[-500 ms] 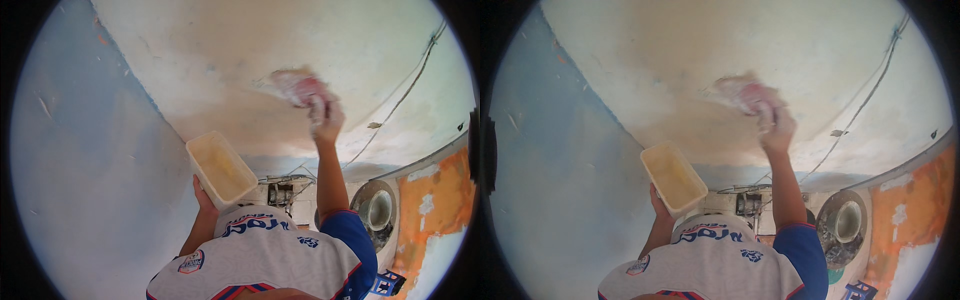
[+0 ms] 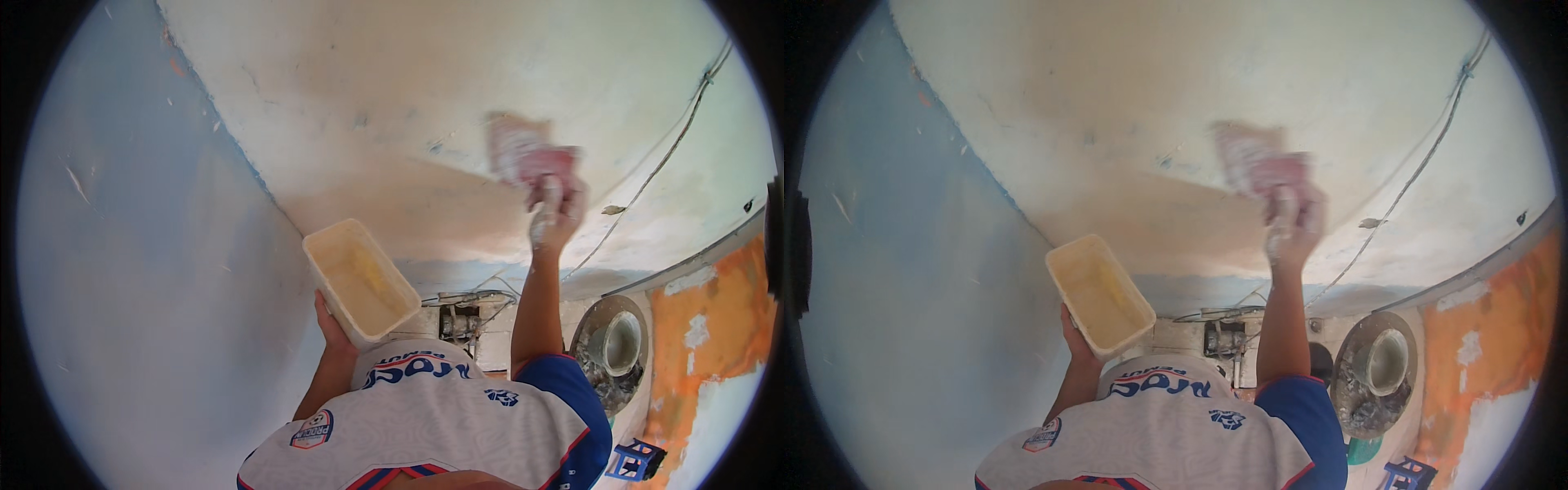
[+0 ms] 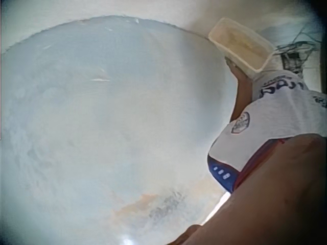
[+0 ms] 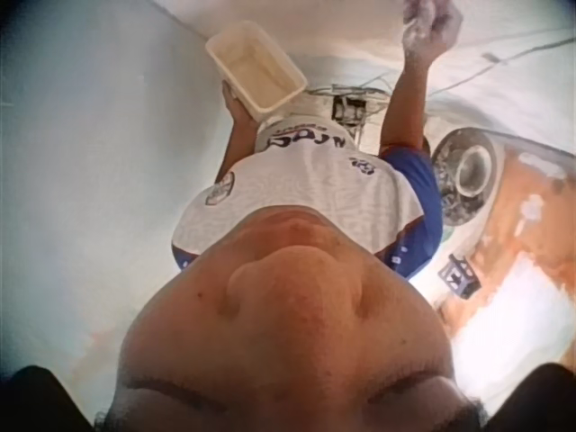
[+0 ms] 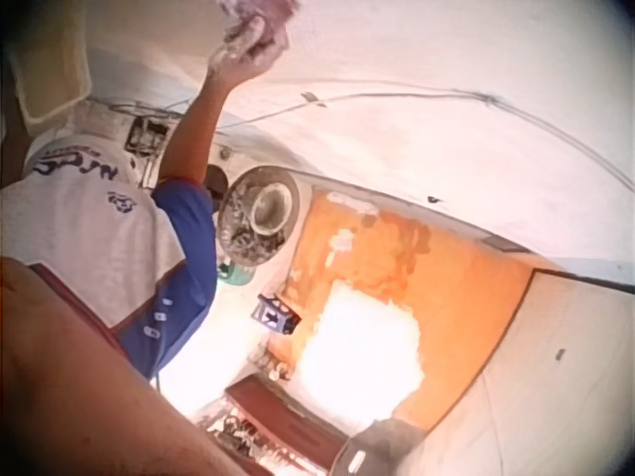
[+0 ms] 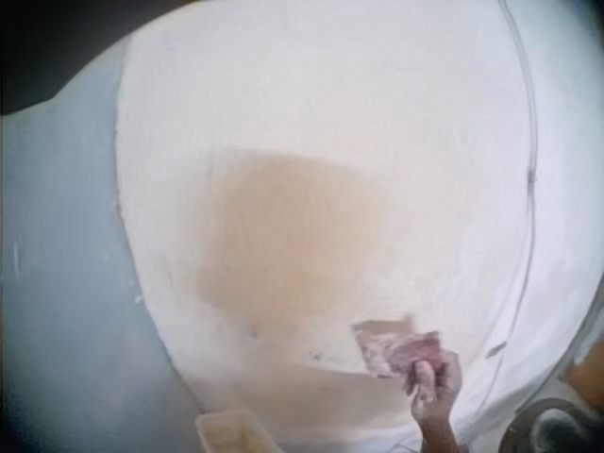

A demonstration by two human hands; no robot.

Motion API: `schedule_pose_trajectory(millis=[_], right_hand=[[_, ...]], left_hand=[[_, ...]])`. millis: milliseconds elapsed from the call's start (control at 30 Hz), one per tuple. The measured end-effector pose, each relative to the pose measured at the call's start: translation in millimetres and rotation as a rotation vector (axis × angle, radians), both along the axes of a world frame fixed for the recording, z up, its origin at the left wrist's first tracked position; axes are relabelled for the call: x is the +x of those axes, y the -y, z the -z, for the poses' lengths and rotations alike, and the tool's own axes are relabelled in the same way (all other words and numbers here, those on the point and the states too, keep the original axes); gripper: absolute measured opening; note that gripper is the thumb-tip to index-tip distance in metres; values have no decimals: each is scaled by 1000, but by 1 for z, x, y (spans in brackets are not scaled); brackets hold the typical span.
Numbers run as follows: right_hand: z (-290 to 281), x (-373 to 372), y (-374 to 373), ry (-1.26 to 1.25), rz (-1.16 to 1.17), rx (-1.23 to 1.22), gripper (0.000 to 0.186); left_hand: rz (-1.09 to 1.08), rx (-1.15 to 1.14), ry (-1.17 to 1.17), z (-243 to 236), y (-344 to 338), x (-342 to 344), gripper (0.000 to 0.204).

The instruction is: The person applies plaster to the upper edge of a wall and ceiling using a scraper, repeatedly scooping material from a plastic container.

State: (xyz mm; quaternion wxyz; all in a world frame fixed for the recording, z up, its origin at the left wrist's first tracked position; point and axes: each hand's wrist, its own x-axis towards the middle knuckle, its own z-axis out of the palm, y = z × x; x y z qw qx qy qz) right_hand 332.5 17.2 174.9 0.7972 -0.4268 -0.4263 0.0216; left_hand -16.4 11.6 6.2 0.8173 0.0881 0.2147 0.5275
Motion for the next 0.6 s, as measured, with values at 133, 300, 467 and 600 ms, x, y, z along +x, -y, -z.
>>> schedule_pose_trajectory(millis=[133, 300, 467, 600], right_hand=[[19, 25, -9, 402, 161, -205, 12], [-17, 24, 9, -53, 72, 61, 10], [-13, 28, 2, -93, -76, -101, 14], [-16, 26, -5, -112, 8, -86, 14]], left_hand=[[48, 3, -14, -14, -8, 0, 76], [60, 27, -7, -5, -15, -10, 75], [77, 73, -34, 10, -20, -14, 74], [60, 44, -83, 10, -18, -19, 74]])
